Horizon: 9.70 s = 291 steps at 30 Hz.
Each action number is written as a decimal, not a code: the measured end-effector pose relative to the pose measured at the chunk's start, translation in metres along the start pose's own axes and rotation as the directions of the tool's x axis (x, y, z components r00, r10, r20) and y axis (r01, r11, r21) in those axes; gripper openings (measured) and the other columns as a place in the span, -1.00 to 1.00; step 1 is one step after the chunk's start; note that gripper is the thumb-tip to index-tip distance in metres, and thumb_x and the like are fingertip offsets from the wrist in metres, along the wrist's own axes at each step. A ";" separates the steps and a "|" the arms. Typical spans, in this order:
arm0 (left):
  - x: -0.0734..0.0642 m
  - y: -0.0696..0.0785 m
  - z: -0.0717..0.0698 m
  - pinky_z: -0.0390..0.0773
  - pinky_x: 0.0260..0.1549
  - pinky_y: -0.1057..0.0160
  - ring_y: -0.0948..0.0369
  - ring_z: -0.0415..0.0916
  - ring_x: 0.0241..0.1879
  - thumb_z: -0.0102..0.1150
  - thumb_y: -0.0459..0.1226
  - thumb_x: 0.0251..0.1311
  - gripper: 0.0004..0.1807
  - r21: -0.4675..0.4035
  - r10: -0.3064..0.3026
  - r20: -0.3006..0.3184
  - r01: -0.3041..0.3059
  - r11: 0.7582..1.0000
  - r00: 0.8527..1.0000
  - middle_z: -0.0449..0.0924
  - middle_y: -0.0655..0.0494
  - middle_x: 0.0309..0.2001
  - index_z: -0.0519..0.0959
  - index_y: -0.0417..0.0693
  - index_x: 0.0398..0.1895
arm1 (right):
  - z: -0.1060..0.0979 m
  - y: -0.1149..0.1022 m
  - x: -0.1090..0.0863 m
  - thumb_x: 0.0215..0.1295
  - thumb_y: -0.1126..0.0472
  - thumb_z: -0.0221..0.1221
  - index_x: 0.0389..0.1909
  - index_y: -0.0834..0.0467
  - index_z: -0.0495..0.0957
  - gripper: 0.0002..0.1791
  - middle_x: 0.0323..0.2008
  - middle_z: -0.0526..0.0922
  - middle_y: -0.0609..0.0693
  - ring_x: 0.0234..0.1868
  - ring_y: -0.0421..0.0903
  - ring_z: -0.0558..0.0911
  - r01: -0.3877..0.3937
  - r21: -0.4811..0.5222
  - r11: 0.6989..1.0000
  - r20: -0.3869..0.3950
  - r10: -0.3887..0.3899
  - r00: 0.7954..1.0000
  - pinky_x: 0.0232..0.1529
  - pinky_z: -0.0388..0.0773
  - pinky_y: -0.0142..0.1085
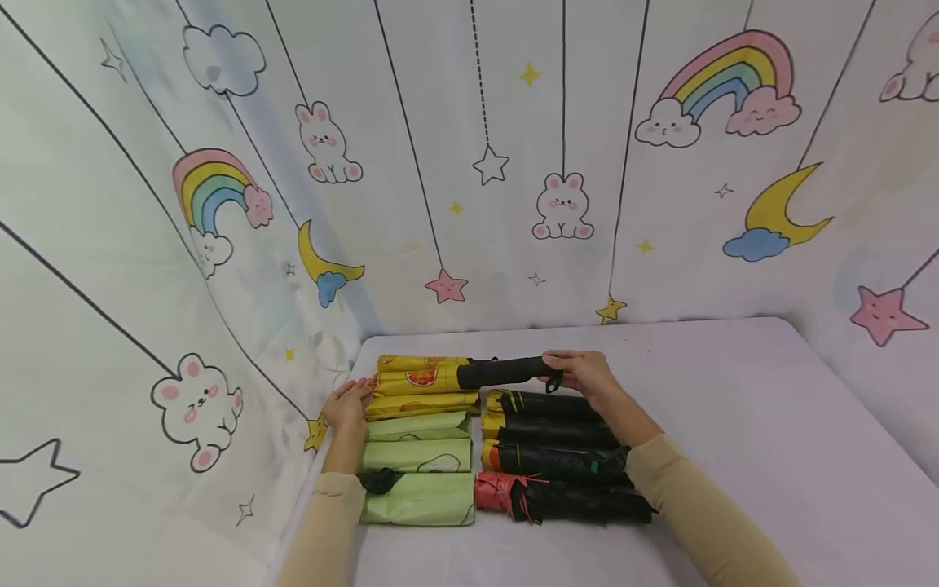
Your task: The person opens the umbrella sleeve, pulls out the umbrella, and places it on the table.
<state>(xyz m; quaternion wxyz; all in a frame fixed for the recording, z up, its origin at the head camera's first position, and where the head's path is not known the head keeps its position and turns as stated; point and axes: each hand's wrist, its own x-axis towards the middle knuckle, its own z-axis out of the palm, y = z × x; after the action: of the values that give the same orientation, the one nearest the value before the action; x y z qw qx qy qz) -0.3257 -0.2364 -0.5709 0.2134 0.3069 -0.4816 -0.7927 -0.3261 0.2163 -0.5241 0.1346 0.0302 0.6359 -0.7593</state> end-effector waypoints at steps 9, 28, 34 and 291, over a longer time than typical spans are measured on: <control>-0.001 0.003 0.000 0.75 -0.05 0.14 0.00 0.73 0.06 0.27 -0.68 0.20 -0.49 0.007 -0.008 0.009 0.008 1.000 1.000 0.65 -0.36 0.14 0.51 -0.41 0.24 | -0.007 -0.003 -0.001 0.34 0.16 0.43 0.27 0.36 0.58 -0.43 -0.04 0.76 -0.04 -0.10 -0.04 0.81 -0.004 -0.011 1.000 -0.021 0.004 1.000 -0.01 0.74 -0.24; -0.002 0.002 0.000 0.72 0.03 0.13 -0.03 0.70 0.12 0.25 -0.69 0.20 -0.45 0.010 -0.027 0.019 0.027 1.000 0.999 0.63 -0.36 0.17 0.48 -0.42 0.29 | -0.022 -0.003 -0.010 0.36 0.17 0.41 0.35 0.41 0.48 -0.35 -0.07 0.76 -0.07 -0.08 -0.02 0.81 -0.010 0.020 1.000 -0.009 0.010 1.000 0.02 0.73 -0.26; -0.002 0.002 -0.001 0.72 0.03 0.11 -0.04 0.69 0.14 0.27 -0.69 0.19 -0.53 0.007 -0.020 0.011 0.020 1.000 1.000 0.63 -0.36 0.16 0.54 -0.37 0.18 | -0.027 -0.002 -0.009 0.37 0.16 0.40 0.38 0.42 0.44 -0.31 -0.07 0.77 -0.07 -0.05 0.02 0.81 -0.007 0.016 1.000 -0.014 0.007 1.000 0.01 0.73 -0.24; 0.048 0.004 0.034 0.68 0.10 0.00 -0.10 0.72 -0.10 -0.21 -0.38 0.63 -0.71 -0.174 -0.074 0.004 0.073 0.982 0.997 0.62 -0.40 0.09 0.56 -0.29 -0.11 | 0.126 0.038 0.083 0.32 0.09 0.45 0.11 0.20 0.73 -0.59 0.03 0.76 0.23 -0.11 0.09 0.82 0.058 -0.237 0.970 -0.026 -0.066 0.998 0.26 0.58 0.11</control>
<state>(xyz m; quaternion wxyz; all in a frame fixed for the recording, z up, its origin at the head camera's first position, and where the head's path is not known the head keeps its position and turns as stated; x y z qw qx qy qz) -0.3836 -0.2465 -0.5691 0.2104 0.3056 -0.3988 -0.8386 -0.3809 0.0739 -0.5550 0.1030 0.0070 0.7244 -0.6816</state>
